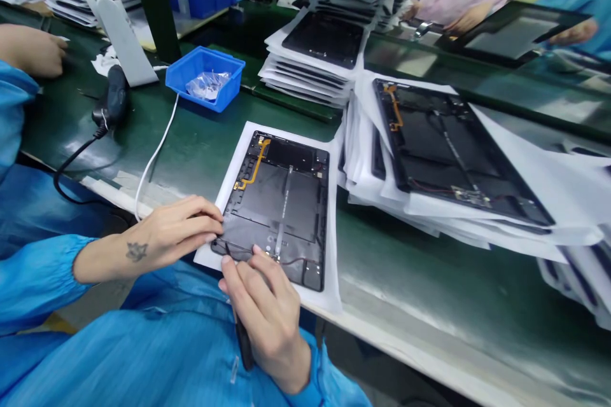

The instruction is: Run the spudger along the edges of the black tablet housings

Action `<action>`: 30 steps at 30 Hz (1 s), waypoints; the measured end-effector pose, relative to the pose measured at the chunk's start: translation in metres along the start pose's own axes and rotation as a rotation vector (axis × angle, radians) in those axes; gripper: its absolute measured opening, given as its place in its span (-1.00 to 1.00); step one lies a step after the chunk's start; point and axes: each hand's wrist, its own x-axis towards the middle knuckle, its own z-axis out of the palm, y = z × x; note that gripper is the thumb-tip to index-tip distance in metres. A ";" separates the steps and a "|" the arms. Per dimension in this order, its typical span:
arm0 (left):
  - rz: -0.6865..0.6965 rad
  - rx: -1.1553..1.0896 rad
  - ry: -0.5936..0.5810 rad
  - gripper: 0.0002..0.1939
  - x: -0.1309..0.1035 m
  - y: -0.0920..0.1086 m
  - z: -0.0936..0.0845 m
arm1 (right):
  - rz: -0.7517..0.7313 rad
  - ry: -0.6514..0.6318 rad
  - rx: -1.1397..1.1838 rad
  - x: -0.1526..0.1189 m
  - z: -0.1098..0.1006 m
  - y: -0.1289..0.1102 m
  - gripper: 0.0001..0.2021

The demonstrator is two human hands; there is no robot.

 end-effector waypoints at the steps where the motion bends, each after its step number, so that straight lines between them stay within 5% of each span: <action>1: 0.001 0.002 0.001 -0.83 0.000 0.000 0.000 | 0.010 0.011 0.006 0.000 0.000 0.000 -0.62; 7: -0.003 0.016 0.007 -0.83 -0.001 0.000 0.000 | 0.063 -0.019 0.085 0.005 -0.006 -0.001 -0.75; 16: -0.014 0.042 -0.024 -0.84 0.001 0.003 0.001 | 0.018 0.064 -0.011 -0.001 0.000 0.001 -0.60; 30: 0.016 0.127 0.013 -0.86 0.003 0.004 0.007 | 0.069 0.077 -0.013 -0.002 -0.002 0.000 -0.65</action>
